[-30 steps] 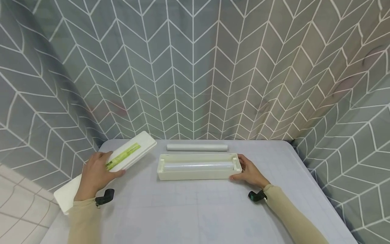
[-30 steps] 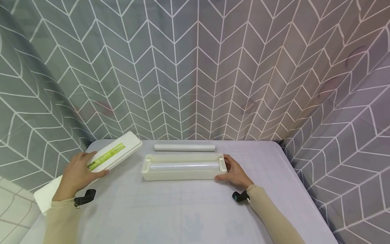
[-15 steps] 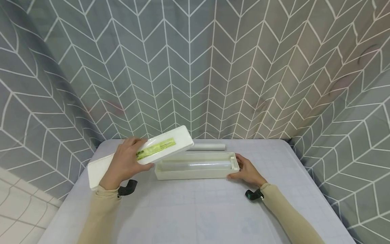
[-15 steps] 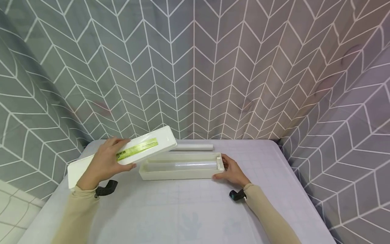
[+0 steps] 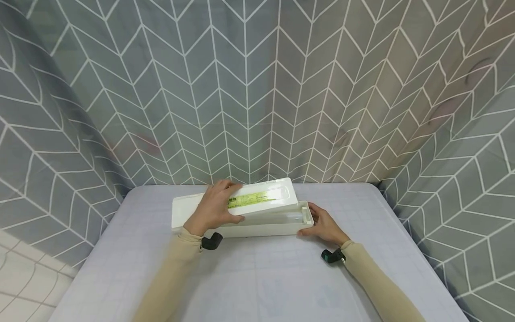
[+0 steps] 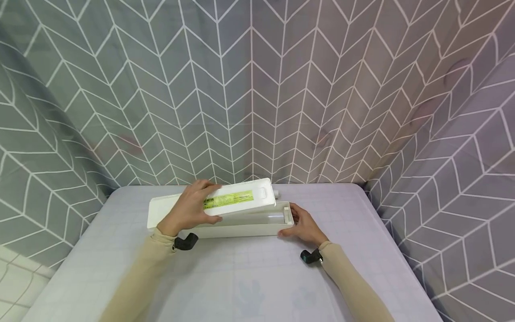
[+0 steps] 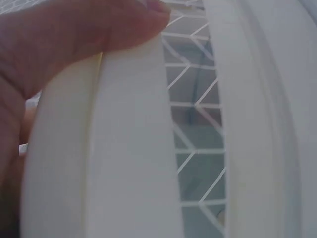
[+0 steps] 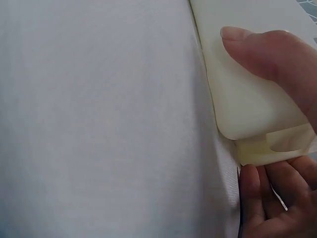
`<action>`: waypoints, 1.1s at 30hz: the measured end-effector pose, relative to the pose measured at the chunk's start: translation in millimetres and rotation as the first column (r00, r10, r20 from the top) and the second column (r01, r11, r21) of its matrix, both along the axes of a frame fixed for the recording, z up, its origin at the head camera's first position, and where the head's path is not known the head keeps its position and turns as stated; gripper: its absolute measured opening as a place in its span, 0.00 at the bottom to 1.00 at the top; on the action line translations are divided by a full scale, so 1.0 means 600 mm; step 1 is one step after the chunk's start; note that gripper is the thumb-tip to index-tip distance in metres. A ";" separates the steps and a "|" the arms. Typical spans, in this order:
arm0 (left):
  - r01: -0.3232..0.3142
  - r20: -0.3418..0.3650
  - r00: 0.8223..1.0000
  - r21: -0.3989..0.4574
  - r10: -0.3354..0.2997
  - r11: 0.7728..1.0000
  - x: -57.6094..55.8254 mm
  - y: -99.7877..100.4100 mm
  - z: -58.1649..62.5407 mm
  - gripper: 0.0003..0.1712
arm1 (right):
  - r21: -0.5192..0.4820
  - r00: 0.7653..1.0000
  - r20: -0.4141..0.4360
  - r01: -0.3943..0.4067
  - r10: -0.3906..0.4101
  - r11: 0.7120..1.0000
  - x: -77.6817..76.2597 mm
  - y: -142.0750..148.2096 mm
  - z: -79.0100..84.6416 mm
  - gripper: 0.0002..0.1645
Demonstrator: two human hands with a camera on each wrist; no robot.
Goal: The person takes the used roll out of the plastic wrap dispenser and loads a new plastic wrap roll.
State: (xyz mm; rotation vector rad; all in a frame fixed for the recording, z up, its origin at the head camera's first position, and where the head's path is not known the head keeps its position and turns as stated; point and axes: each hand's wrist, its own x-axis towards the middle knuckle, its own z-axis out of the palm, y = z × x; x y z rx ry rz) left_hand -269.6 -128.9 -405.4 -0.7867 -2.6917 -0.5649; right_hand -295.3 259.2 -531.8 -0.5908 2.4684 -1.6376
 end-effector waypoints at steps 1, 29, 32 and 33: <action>0.007 0.008 1.000 -0.004 -0.007 1.000 -0.004 0.008 -0.004 0.54 | 0.009 1.000 0.001 0.005 -0.005 1.000 0.000 0.000 0.001 0.61; 0.079 0.227 0.973 -0.153 -0.043 0.985 -0.042 0.105 -0.073 0.54 | 0.035 1.000 -0.019 -0.001 0.002 0.999 -0.001 -0.005 0.004 0.61; 0.071 0.253 0.967 -0.161 -0.029 0.984 -0.042 0.107 -0.074 0.54 | 0.033 1.000 -0.023 0.003 -0.002 0.999 0.001 -0.005 0.005 0.62; 0.072 0.261 0.965 -0.160 -0.028 0.984 -0.041 0.108 -0.075 0.55 | 0.029 1.000 -0.022 0.002 -0.002 1.000 0.002 -0.004 0.005 0.61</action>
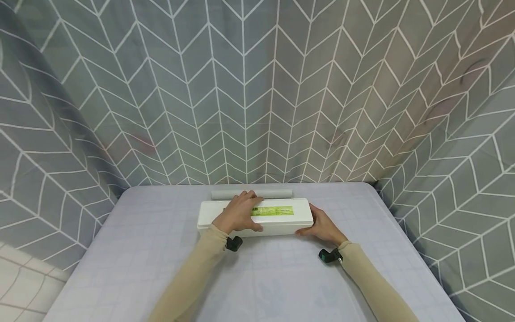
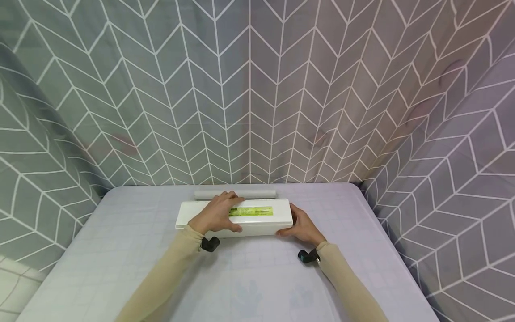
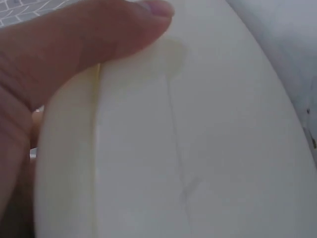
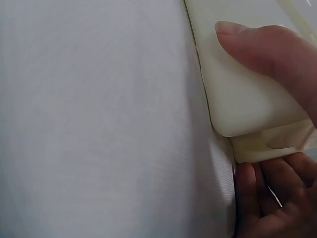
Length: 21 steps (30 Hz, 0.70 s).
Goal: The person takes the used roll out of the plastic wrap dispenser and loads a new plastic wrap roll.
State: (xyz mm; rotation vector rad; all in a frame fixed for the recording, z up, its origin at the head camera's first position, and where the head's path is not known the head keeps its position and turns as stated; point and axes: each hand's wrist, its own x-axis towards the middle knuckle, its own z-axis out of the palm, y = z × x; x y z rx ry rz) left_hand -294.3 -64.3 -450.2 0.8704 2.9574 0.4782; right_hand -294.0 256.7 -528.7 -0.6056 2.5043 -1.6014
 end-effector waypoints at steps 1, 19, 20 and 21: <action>-0.001 0.006 1.000 0.000 0.001 1.000 0.001 0.000 0.000 0.55 | -0.006 1.000 0.002 -0.002 0.002 1.000 0.000 0.000 0.000 0.61; 0.003 -0.028 1.000 0.007 -0.002 1.000 0.008 -0.005 -0.016 0.56 | -0.249 0.995 0.000 -0.101 0.104 0.963 0.007 0.005 -0.003 0.71; 0.003 -0.030 1.000 0.005 -0.003 1.000 0.007 -0.006 -0.016 0.56 | -0.259 0.994 -0.010 -0.104 0.105 0.960 0.006 0.004 -0.003 0.68; 0.003 -0.033 0.999 0.000 -0.003 1.000 0.007 -0.006 -0.015 0.56 | -0.262 0.995 -0.017 -0.101 0.100 0.960 0.005 0.004 -0.004 0.66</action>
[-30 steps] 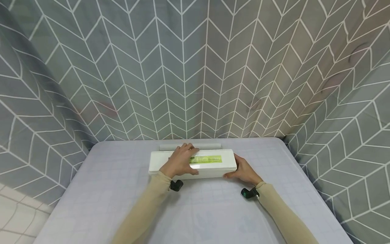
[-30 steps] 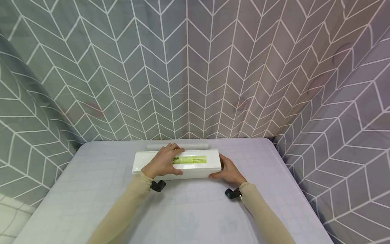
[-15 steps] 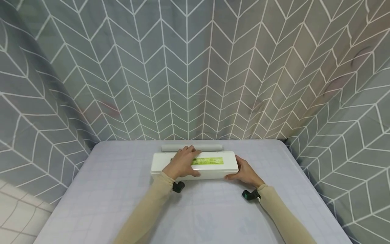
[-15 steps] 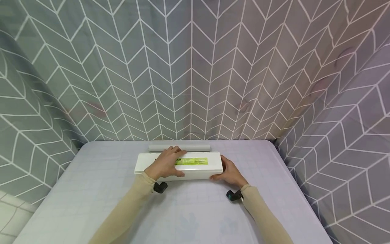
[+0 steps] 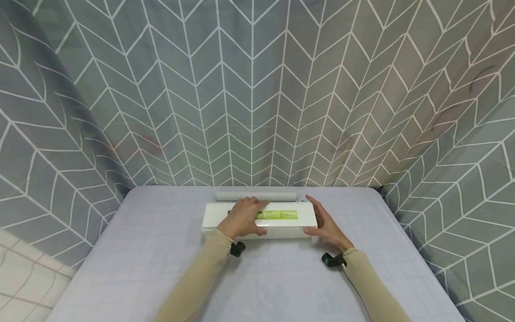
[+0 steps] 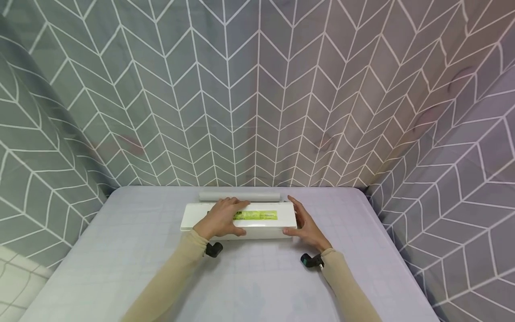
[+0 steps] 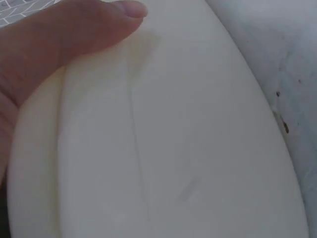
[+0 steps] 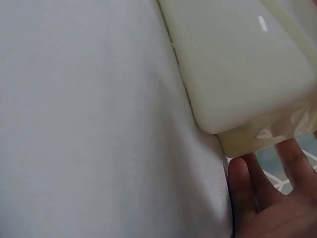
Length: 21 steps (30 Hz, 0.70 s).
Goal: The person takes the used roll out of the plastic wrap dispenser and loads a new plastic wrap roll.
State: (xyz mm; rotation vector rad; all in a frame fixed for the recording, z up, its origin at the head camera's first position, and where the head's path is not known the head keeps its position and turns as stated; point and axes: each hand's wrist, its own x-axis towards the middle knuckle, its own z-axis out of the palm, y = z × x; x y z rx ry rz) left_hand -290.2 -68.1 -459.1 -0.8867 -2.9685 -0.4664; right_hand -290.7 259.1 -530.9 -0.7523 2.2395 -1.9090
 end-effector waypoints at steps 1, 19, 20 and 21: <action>0.000 0.000 1.000 -0.002 0.000 1.000 0.000 0.000 0.001 0.56 | 0.004 1.000 -0.004 0.006 -0.006 1.000 0.000 0.000 -0.001 0.64; -0.184 -0.040 0.983 -0.080 0.181 0.980 0.014 -0.115 0.004 0.68 | 0.023 0.997 0.050 0.050 -0.051 0.998 -0.001 -0.007 0.000 0.58; -0.195 -0.042 0.980 -0.055 0.192 0.979 0.018 -0.130 0.003 0.68 | 0.021 0.997 0.051 0.052 -0.053 0.998 0.000 -0.007 0.001 0.59; -0.201 -0.036 0.979 -0.020 0.200 0.979 0.022 -0.144 0.002 0.67 | 0.018 0.997 0.049 0.053 -0.054 0.998 0.001 -0.007 0.001 0.59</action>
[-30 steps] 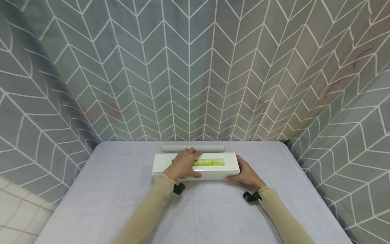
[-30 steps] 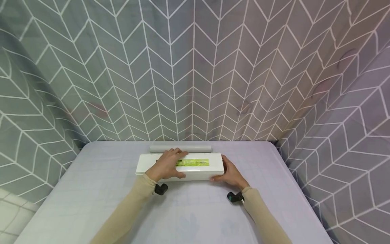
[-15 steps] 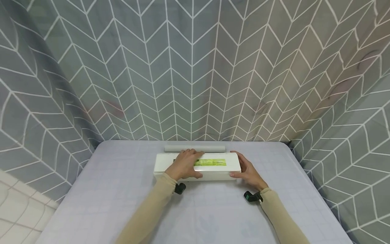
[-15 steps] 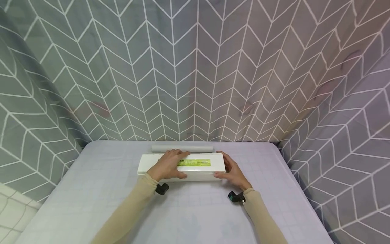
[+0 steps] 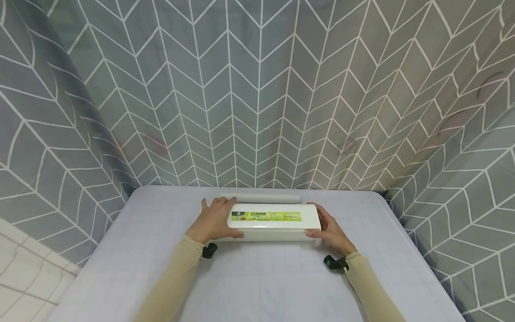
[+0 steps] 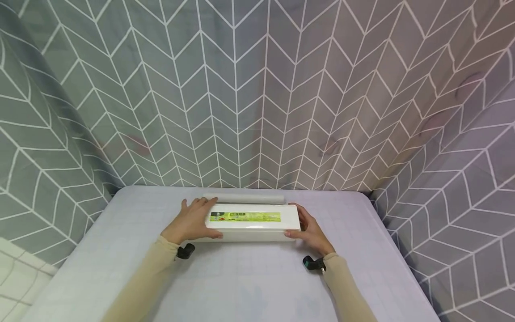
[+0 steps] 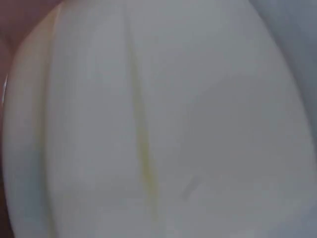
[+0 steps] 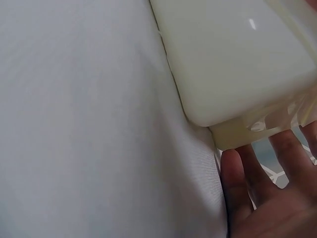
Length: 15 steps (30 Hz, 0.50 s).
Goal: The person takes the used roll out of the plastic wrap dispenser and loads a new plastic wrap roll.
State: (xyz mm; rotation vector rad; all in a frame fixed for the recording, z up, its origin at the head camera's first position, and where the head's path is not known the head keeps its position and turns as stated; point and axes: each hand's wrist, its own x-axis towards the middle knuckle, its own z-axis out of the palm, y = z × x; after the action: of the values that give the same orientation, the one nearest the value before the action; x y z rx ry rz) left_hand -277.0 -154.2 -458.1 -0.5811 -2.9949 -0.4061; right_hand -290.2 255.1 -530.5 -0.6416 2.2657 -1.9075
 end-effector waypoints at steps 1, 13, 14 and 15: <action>-0.001 0.000 1.000 0.052 0.001 0.999 0.004 -0.013 -0.003 0.67 | -0.001 1.000 0.001 0.002 -0.002 1.000 0.002 0.001 0.000 0.59; -0.050 0.162 0.984 0.660 -0.078 0.749 -0.008 -0.086 -0.072 0.63 | -0.025 1.000 -0.002 -0.002 0.002 1.000 0.000 0.004 0.003 0.58; -0.063 0.183 0.979 0.700 -0.093 0.711 -0.008 -0.088 -0.077 0.63 | -0.026 1.000 0.004 -0.001 0.002 1.000 0.000 0.004 0.003 0.58; -0.072 0.196 0.974 0.731 -0.109 0.678 -0.008 -0.090 -0.082 0.62 | -0.024 1.000 0.009 0.004 -0.004 1.000 0.001 0.004 0.004 0.58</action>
State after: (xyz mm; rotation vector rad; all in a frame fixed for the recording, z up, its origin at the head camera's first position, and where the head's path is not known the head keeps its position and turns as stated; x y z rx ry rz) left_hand -281.7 -208.1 -507.4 -0.4849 -2.6271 -1.6762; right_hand -289.5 257.5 -528.2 -0.6307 2.2433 -1.9383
